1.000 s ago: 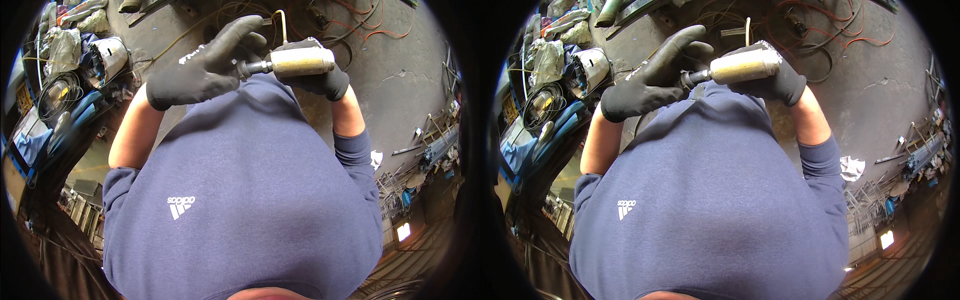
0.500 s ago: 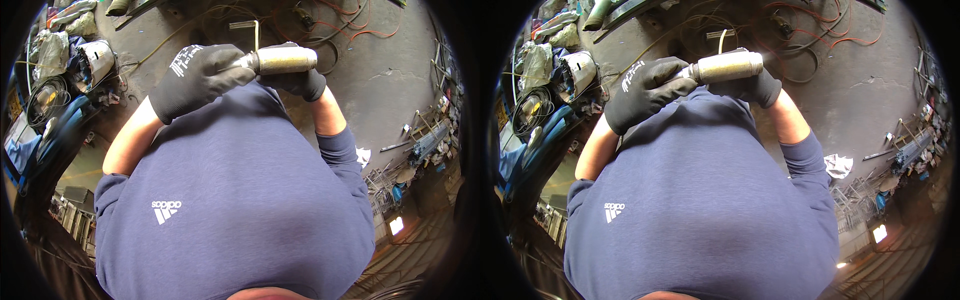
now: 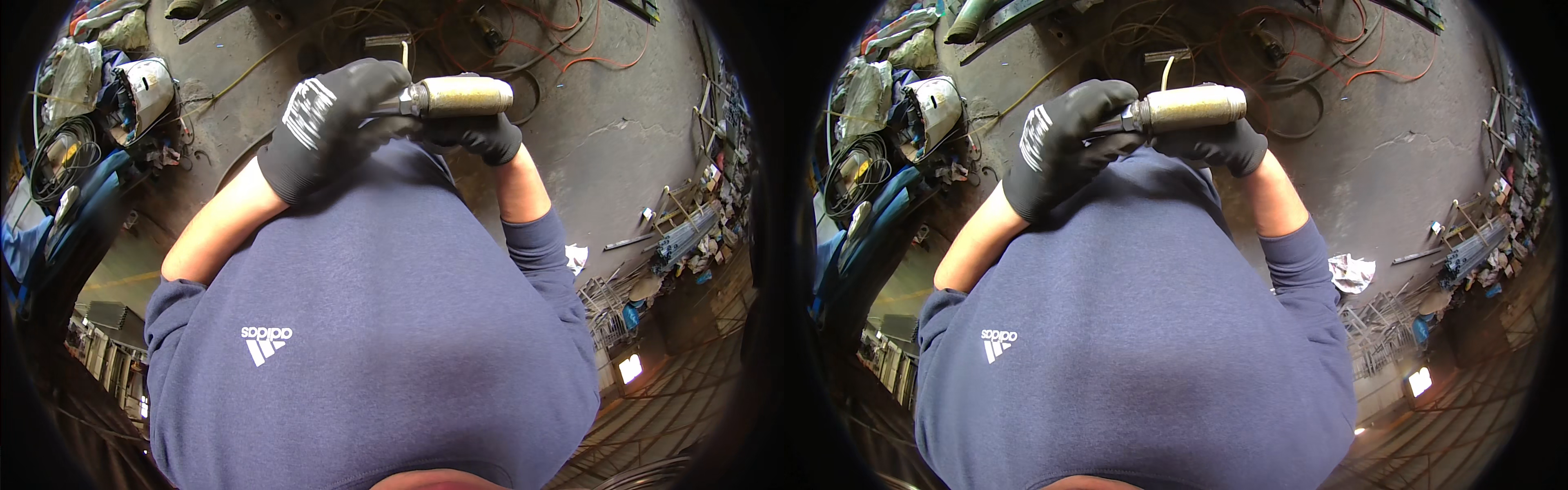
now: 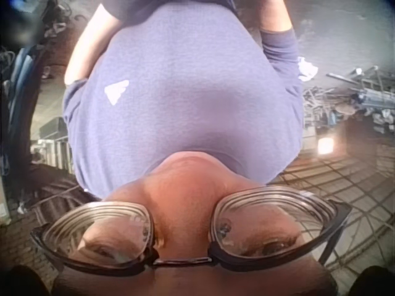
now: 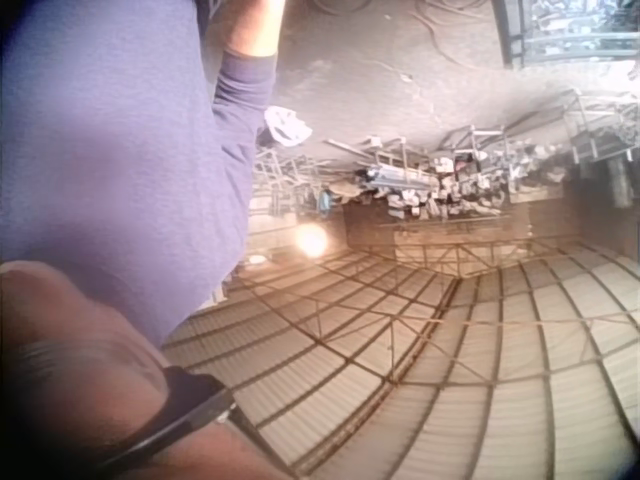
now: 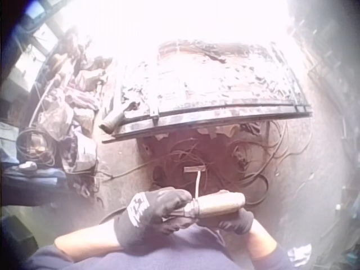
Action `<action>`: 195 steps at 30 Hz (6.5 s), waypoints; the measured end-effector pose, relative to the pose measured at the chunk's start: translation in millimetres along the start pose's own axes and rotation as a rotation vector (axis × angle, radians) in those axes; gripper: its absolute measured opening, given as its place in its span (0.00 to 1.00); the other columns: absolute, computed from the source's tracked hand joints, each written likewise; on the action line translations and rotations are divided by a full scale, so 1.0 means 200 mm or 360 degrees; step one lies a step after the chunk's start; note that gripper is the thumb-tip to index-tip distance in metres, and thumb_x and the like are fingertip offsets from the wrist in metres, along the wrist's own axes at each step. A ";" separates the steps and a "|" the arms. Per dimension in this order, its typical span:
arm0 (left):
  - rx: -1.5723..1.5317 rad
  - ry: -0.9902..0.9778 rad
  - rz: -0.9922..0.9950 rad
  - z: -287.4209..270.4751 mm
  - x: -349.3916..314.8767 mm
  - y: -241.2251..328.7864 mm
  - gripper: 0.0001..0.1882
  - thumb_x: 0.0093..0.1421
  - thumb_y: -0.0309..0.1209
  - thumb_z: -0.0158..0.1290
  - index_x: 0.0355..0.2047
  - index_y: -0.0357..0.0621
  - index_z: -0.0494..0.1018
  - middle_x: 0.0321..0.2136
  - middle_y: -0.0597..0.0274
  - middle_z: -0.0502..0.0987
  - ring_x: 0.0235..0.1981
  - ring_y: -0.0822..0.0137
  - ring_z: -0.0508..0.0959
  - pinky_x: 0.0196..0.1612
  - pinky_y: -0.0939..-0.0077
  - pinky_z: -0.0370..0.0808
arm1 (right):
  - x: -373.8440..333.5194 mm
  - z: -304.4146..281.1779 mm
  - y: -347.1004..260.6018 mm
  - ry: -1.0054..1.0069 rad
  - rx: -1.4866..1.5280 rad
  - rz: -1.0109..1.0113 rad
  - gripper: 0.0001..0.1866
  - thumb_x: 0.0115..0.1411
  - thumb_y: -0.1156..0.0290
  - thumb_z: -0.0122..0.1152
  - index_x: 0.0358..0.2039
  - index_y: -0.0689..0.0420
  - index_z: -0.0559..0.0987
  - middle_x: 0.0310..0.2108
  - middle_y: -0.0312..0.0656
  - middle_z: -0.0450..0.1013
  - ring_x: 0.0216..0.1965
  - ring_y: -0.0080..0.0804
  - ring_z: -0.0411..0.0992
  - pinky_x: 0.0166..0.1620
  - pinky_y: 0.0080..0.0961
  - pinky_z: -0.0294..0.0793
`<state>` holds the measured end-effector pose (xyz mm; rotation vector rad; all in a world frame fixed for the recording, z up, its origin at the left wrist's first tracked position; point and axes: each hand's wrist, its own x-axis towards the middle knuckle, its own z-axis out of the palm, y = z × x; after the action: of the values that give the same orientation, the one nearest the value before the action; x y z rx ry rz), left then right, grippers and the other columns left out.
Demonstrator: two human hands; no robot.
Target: The person assembles a pneumatic tool by attaching a nozzle and inserting a brass rod into the body. They repeatedly adjust the components with gloved hands, then set the tool down and pick up a green pneumatic hammer.
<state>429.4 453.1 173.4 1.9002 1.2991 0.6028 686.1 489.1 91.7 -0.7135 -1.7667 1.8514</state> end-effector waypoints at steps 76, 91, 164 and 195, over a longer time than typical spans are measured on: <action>-0.0115 0.0642 0.0096 0.24 0.14 -0.08 0.27 0.61 0.32 0.60 0.59 0.34 0.71 0.47 0.38 0.79 0.50 0.43 0.81 0.56 0.53 0.79 | 0.27 0.35 -0.01 0.0572 -0.0019 0.0000 0.43 0.66 0.53 0.65 0.74 0.61 0.61 0.68 0.54 0.67 0.70 0.50 0.65 0.73 0.44 0.60; -0.0658 0.0573 0.0480 -0.26 0.06 -0.28 0.17 0.62 0.22 0.66 0.51 0.44 0.79 0.41 0.63 0.83 0.40 0.69 0.83 0.45 0.73 0.80 | 0.68 -0.02 -0.94 -0.0143 -0.2380 -0.1014 0.31 0.60 0.57 0.69 0.65 0.40 0.77 0.53 0.39 0.77 0.58 0.44 0.77 0.61 0.40 0.79; -0.0038 0.0056 0.0875 -0.40 0.06 -0.36 0.21 0.51 0.36 0.74 0.45 0.47 0.84 0.38 0.59 0.87 0.38 0.59 0.87 0.45 0.67 0.83 | 0.38 0.18 -0.80 0.0149 -0.1242 -0.0475 0.15 0.74 0.61 0.56 0.52 0.55 0.83 0.35 0.39 0.80 0.34 0.33 0.78 0.40 0.28 0.79; -0.0314 -0.0398 0.0695 -0.05 0.15 -0.05 0.23 0.58 0.32 0.68 0.54 0.47 0.80 0.46 0.59 0.85 0.46 0.61 0.86 0.51 0.69 0.81 | 0.13 -0.17 -0.87 -0.0484 0.0034 0.0860 0.16 0.63 0.60 0.75 0.33 0.61 0.83 0.24 0.29 0.73 0.27 0.14 0.68 0.32 0.19 0.68</action>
<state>428.2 485.9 171.1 2.0258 0.6440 0.6567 686.3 540.8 263.4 -1.0228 -1.8572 2.4388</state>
